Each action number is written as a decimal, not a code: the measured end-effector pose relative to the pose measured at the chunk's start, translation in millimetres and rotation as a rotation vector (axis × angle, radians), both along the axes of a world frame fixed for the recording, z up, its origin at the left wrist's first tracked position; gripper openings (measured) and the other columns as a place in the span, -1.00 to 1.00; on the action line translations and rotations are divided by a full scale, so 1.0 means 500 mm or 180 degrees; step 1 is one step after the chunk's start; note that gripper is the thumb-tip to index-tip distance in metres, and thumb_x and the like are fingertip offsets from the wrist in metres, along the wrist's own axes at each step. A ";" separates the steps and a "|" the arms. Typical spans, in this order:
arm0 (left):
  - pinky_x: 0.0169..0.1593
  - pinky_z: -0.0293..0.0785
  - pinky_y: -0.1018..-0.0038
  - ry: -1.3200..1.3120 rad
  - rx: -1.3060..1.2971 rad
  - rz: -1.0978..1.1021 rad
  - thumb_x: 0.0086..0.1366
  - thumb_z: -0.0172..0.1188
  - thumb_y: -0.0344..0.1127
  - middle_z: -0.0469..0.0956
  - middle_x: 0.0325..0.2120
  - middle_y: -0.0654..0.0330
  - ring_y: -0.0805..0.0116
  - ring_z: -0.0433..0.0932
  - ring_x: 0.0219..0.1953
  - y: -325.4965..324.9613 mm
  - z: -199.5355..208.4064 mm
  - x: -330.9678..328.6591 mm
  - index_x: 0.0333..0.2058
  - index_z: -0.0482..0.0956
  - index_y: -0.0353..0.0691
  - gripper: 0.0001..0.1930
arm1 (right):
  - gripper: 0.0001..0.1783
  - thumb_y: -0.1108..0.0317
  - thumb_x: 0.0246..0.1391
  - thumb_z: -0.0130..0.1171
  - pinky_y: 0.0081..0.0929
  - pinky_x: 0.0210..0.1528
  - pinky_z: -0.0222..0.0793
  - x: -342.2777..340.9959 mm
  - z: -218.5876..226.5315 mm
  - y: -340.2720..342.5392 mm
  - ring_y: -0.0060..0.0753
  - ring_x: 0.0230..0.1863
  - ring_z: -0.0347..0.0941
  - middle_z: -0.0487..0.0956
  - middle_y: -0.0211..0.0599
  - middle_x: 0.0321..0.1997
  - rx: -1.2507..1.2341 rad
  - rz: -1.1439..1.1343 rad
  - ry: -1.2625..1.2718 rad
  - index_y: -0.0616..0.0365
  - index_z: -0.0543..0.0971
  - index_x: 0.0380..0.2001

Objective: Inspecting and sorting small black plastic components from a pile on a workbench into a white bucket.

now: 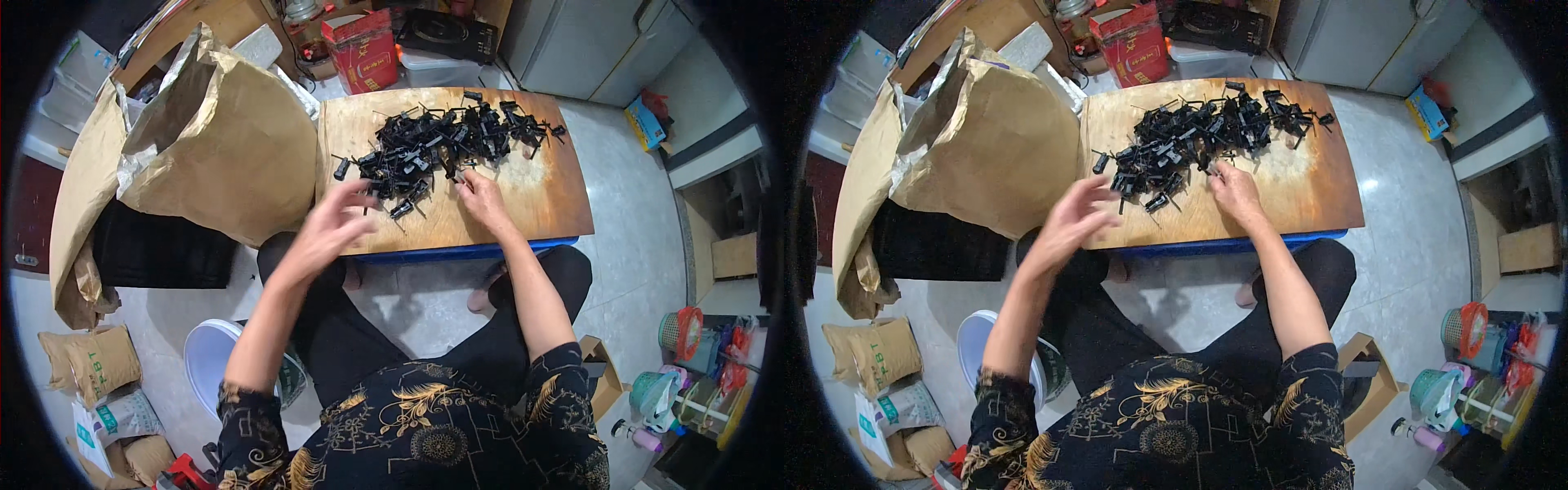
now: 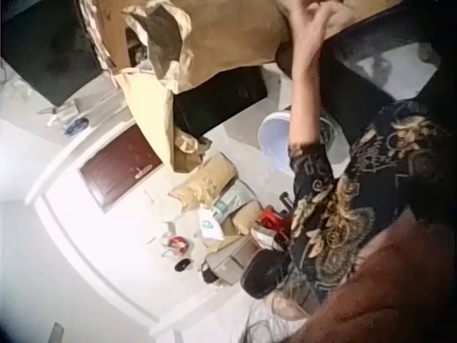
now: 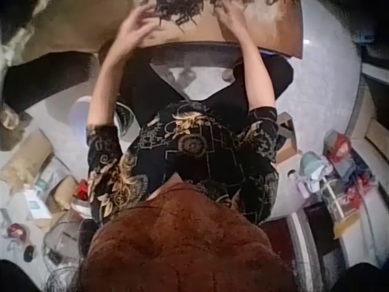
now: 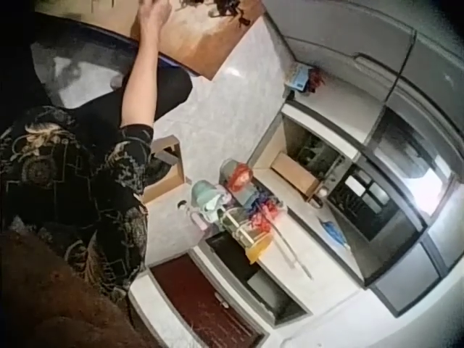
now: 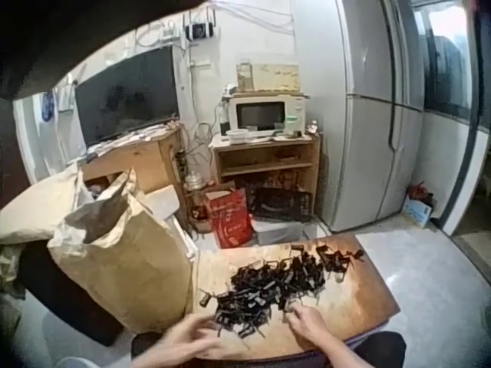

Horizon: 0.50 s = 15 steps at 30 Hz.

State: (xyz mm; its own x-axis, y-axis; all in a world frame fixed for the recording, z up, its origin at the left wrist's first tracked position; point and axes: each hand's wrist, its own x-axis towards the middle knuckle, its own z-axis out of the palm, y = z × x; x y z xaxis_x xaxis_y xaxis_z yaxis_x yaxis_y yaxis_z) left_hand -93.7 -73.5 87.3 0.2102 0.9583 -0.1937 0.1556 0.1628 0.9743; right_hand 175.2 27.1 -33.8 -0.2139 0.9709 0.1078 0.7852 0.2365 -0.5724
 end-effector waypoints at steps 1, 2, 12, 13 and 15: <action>-0.29 0.43 0.55 -0.0310 -0.0311 -0.0173 0.19 0.15 -0.28 0.35 -0.05 0.03 0.36 0.50 -0.21 0.037 -0.028 0.034 0.18 0.06 -0.24 -0.35 | -0.85 0.34 0.00 0.07 -0.35 -0.36 0.33 -0.009 0.017 -0.009 -0.28 -0.42 0.45 0.53 -0.20 -0.47 -0.0289 0.0096 0.0781 0.18 0.48 -0.37; -0.30 0.43 0.54 -0.0758 -0.0645 -0.0147 0.17 0.18 -0.26 0.34 -0.05 0.03 0.35 0.51 -0.23 0.070 -0.065 0.064 0.21 -0.02 -0.23 -0.28 | -0.85 0.34 0.01 0.09 -0.46 -0.40 0.31 -0.017 0.032 -0.018 -0.46 -0.47 0.41 0.51 -0.30 -0.50 -0.0590 0.0194 0.1556 0.20 0.48 -0.37; -0.33 0.53 0.62 -0.2045 -0.1028 -0.0378 0.16 0.21 -0.34 0.48 -0.26 0.20 0.42 0.57 -0.33 0.158 -0.165 0.124 -0.05 0.28 -0.20 -0.59 | -0.91 0.51 0.03 0.01 -0.51 -0.42 0.32 -0.045 0.087 -0.051 -0.52 -0.48 0.42 0.49 -0.30 -0.53 -0.0518 0.0976 0.1667 0.21 0.45 -0.35; -0.33 0.53 0.62 -0.2050 -0.1040 -0.0378 0.16 0.21 -0.34 0.48 -0.26 0.20 0.42 0.57 -0.33 0.157 -0.161 0.130 -0.05 0.28 -0.20 -0.59 | -0.91 0.51 0.03 0.01 -0.51 -0.42 0.32 -0.042 0.083 -0.049 -0.52 -0.48 0.42 0.49 -0.30 -0.53 -0.0529 0.0969 0.1664 0.21 0.45 -0.35; -0.32 0.52 0.62 -0.1873 -0.0763 -0.0268 0.17 0.20 -0.35 0.49 -0.26 0.21 0.42 0.57 -0.33 0.153 -0.153 0.137 -0.03 0.26 -0.18 -0.58 | -0.85 0.54 0.02 -0.02 -0.50 -0.40 0.35 -0.038 0.074 -0.044 -0.40 -0.45 0.47 0.53 -0.23 -0.48 -0.0340 0.1012 0.1464 0.21 0.46 -0.30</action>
